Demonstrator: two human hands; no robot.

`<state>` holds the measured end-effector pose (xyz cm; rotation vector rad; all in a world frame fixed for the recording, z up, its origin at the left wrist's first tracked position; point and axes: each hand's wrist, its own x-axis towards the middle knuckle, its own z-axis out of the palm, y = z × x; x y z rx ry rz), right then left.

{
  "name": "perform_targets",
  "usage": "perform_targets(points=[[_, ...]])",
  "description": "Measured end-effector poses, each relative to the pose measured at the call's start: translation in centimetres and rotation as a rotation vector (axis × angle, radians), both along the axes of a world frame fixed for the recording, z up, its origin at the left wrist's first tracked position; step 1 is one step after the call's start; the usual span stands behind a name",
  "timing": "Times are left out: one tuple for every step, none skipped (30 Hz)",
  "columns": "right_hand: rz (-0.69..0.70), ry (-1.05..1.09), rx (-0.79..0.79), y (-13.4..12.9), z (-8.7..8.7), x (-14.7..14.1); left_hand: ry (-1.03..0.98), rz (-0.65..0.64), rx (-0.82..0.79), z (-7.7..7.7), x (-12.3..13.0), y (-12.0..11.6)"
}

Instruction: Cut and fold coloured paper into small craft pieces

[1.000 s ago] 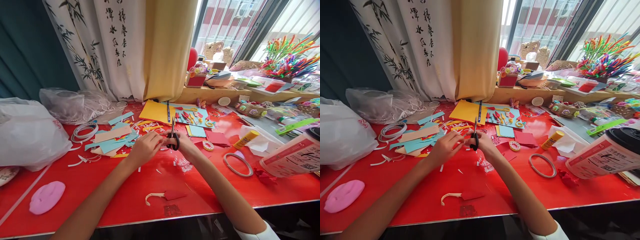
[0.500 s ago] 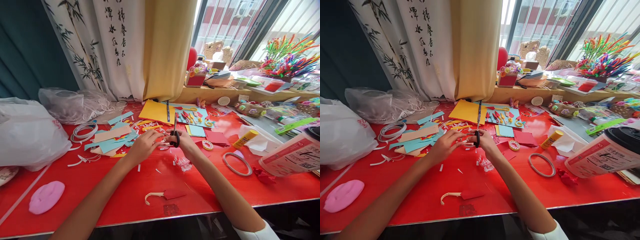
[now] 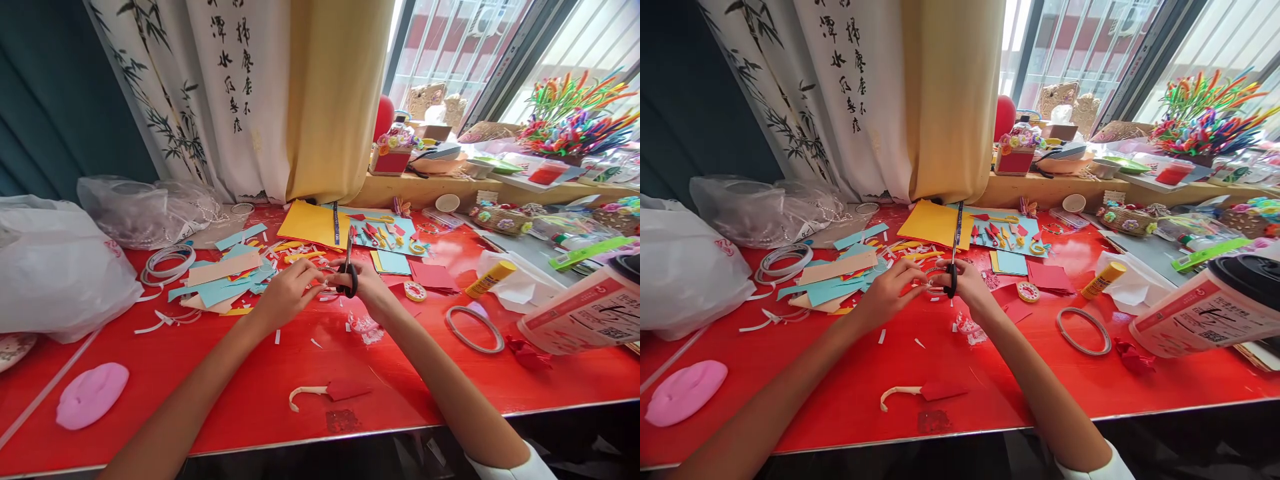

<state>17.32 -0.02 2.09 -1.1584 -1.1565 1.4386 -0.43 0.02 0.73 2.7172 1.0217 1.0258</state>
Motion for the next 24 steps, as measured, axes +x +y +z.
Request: perform_targets(points=[[0.01,-0.002,0.012,-0.09,0.06,0.0,0.006,0.009,0.012,-0.07,-0.02,0.04],[0.019,-0.003,0.022,-0.18,0.13,0.0,0.012,0.019,0.026,-0.14,-0.03,0.08],[0.029,0.0,0.027,-0.27,0.2,-0.01,0.017,0.03,0.043,-0.21,-0.02,0.12],[0.038,0.003,0.026,-0.34,0.26,-0.02,0.022,0.04,0.059,-0.27,0.0,0.15],[0.046,0.007,0.022,-0.4,0.32,-0.05,0.026,0.051,0.074,-0.33,0.02,0.16],[0.054,0.01,0.018,-0.46,0.37,-0.07,0.027,0.063,0.089,-0.37,0.06,0.17],[0.059,0.012,0.014,-0.5,0.4,-0.09,0.024,0.076,0.105,-0.4,0.09,0.15],[0.066,0.015,0.01,-0.54,0.42,-0.12,0.017,0.09,0.121,-0.42,0.13,0.12],[0.075,0.022,0.005,-0.56,0.42,-0.13,0.008,0.104,0.137,-0.42,0.16,0.07],[0.083,0.034,0.001,-0.58,0.41,-0.14,0.001,0.115,0.152,-0.41,0.19,0.03],[0.095,0.05,-0.004,-0.59,0.38,-0.14,-0.004,0.12,0.17,-0.39,0.21,-0.02],[0.106,0.067,-0.011,-0.59,0.34,-0.13,-0.003,0.118,0.189,-0.36,0.22,-0.06],[0.117,0.084,-0.018,-0.58,0.29,-0.11,0.0,0.113,0.213,-0.34,0.21,-0.08],[0.128,0.101,-0.027,-0.55,0.24,-0.08,0.005,0.107,0.24,-0.33,0.2,-0.08],[0.139,0.12,-0.035,-0.51,0.2,-0.04,0.01,0.101,0.267,-0.33,0.18,-0.06],[0.15,0.139,-0.046,-0.47,0.15,0.01,0.015,0.097,0.291,-0.34,0.14,-0.03],[0.161,0.158,-0.057,-0.42,0.12,0.06,0.02,0.094,0.311,-0.37,0.1,0.0],[0.168,0.174,-0.069,-0.38,0.1,0.11,0.027,0.09,0.325,-0.39,0.05,0.04],[0.171,0.189,-0.081,-0.35,0.1,0.15,0.035,0.085,0.333,-0.42,0.01,0.08],[0.168,0.202,-0.095,-0.32,0.12,0.19,0.042,0.08,0.339,-0.43,-0.02,0.1],[0.162,0.213,-0.108,-0.31,0.15,0.22,0.047,0.077,0.342,-0.44,-0.03,0.11],[0.155,0.222,-0.118,-0.31,0.19,0.25,0.051,0.075,0.341,-0.43,-0.04,0.12],[0.151,0.226,-0.124,-0.32,0.25,0.28,0.052,0.074,0.339,-0.4,-0.03,0.11],[0.153,0.223,-0.124,-0.34,0.3,0.3,0.053,0.074,0.334,-0.37,-0.02,0.1]])
